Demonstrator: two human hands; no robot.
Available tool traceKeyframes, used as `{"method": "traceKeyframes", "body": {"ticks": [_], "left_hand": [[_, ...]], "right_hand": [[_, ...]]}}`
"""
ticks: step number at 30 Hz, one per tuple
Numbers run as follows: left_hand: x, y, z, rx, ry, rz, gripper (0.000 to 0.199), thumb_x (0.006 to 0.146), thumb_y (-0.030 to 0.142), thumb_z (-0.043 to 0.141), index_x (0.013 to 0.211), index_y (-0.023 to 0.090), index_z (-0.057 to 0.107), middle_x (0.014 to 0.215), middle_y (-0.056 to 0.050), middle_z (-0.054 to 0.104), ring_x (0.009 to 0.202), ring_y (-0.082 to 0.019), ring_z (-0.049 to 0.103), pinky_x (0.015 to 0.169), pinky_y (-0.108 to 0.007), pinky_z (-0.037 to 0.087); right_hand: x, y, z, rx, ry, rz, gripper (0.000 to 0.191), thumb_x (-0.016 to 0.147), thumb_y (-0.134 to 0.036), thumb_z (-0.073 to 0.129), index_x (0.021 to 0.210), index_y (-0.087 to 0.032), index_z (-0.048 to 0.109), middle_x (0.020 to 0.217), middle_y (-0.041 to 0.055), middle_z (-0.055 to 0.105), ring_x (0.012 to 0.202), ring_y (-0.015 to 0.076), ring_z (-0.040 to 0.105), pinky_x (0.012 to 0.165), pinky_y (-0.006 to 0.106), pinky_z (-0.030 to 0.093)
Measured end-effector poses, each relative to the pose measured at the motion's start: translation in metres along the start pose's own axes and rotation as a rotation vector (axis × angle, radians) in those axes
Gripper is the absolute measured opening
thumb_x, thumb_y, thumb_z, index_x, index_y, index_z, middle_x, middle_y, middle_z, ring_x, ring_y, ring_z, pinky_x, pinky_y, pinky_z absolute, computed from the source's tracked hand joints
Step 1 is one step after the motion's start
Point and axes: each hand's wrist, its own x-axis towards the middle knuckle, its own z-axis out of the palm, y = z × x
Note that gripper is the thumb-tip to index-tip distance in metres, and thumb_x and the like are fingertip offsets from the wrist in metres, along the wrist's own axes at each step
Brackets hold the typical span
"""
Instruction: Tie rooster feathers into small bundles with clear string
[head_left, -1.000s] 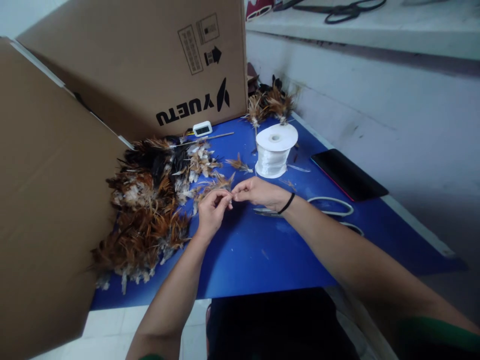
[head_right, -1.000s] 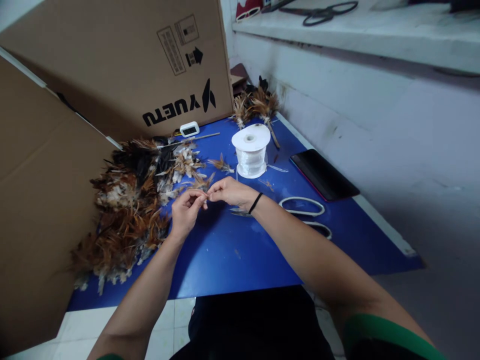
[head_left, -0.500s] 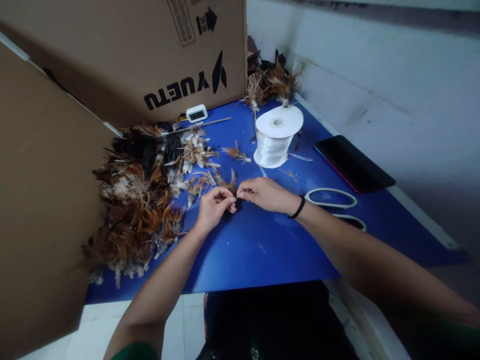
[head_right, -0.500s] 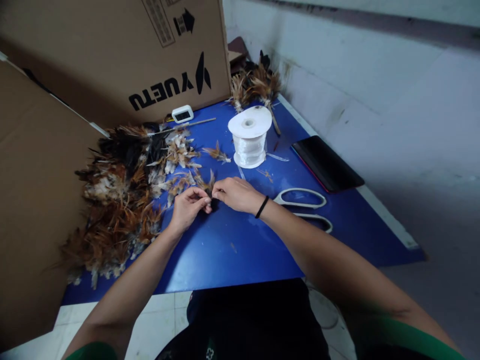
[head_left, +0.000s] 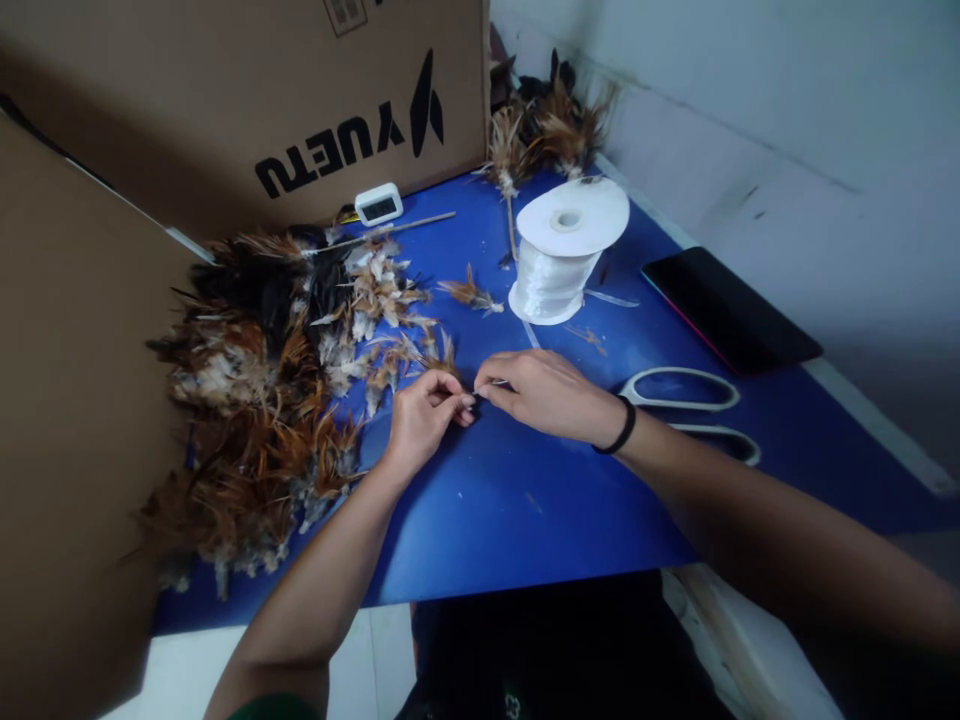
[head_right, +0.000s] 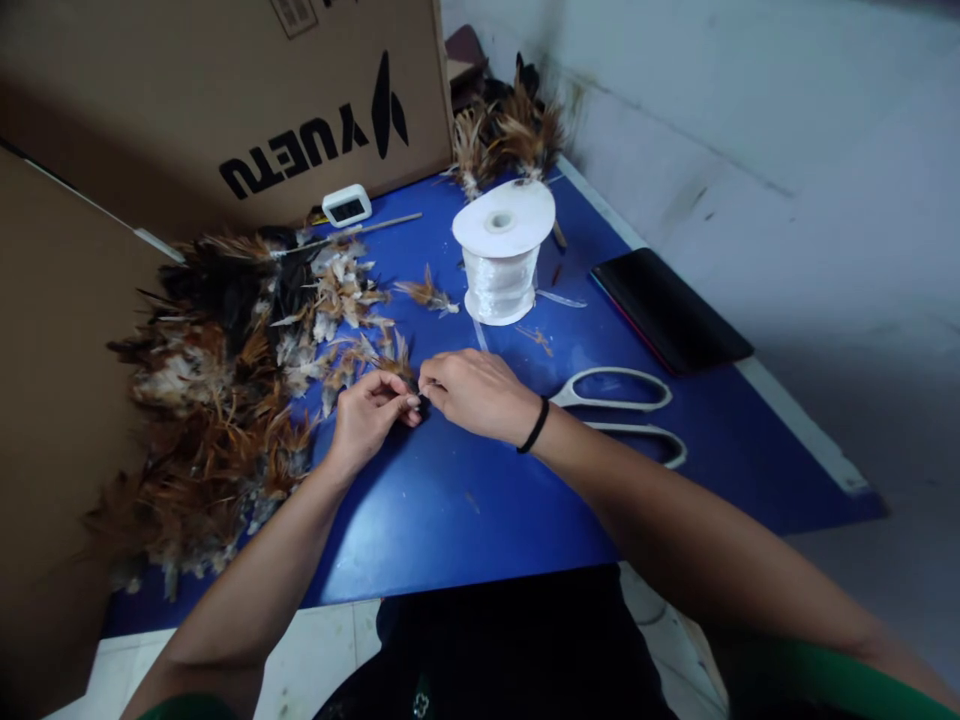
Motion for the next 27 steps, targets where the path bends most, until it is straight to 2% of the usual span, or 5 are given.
{"method": "traceKeyframes", "body": {"ticks": [5, 9, 17, 24, 27], "left_hand": [[0.0, 0.001, 0.001, 0.005, -0.017, -0.004, 0.019, 0.071, 0.025, 0.071, 0.075, 0.016, 0.055, 0.053, 0.002, 0.064, 0.048, -0.013, 0.064, 0.05, -0.023, 0.053], [0.001, 0.002, 0.001, -0.009, -0.017, -0.008, 0.019, 0.071, 0.025, 0.072, 0.074, 0.017, 0.055, 0.053, 0.003, 0.063, 0.048, -0.013, 0.063, 0.05, -0.023, 0.054], [0.002, 0.002, -0.001, -0.025, -0.034, -0.032, 0.017, 0.07, 0.022, 0.071, 0.073, 0.016, 0.055, 0.052, 0.003, 0.062, 0.047, -0.012, 0.062, 0.049, -0.023, 0.054], [0.0, 0.001, -0.005, 0.01, -0.09, -0.023, 0.018, 0.073, 0.025, 0.069, 0.078, 0.015, 0.056, 0.058, 0.001, 0.065, 0.055, -0.014, 0.067, 0.055, -0.022, 0.056], [-0.001, 0.002, -0.005, -0.004, -0.101, -0.031, 0.018, 0.074, 0.027, 0.069, 0.079, 0.015, 0.056, 0.06, 0.001, 0.065, 0.057, -0.014, 0.068, 0.058, -0.023, 0.057]], "right_hand": [[0.003, -0.002, 0.003, -0.025, 0.025, 0.024, 0.021, 0.081, -0.018, 0.057, 0.097, -0.024, 0.07, 0.092, 0.0009, 0.073, 0.077, 0.0146, 0.063, 0.063, 0.025, 0.035], [0.005, -0.001, 0.007, -0.065, 0.038, -0.018, 0.018, 0.084, -0.022, 0.056, 0.091, -0.026, 0.072, 0.09, -0.0002, 0.073, 0.076, 0.0147, 0.063, 0.061, 0.025, 0.032], [0.005, -0.001, 0.01, -0.104, 0.046, -0.089, 0.019, 0.086, -0.027, 0.054, 0.081, -0.023, 0.072, 0.084, 0.0001, 0.071, 0.069, 0.0123, 0.059, 0.056, 0.025, 0.027], [0.009, 0.0, 0.016, 0.07, 0.079, 0.081, 0.011, 0.075, -0.025, 0.06, 0.075, -0.022, 0.07, 0.064, -0.0027, 0.063, 0.056, 0.0091, 0.049, 0.054, 0.024, 0.026], [0.011, -0.001, 0.018, 0.111, 0.067, 0.14, 0.01, 0.073, -0.023, 0.06, 0.073, -0.021, 0.07, 0.062, -0.0036, 0.062, 0.053, 0.0083, 0.047, 0.053, 0.023, 0.027]]}}
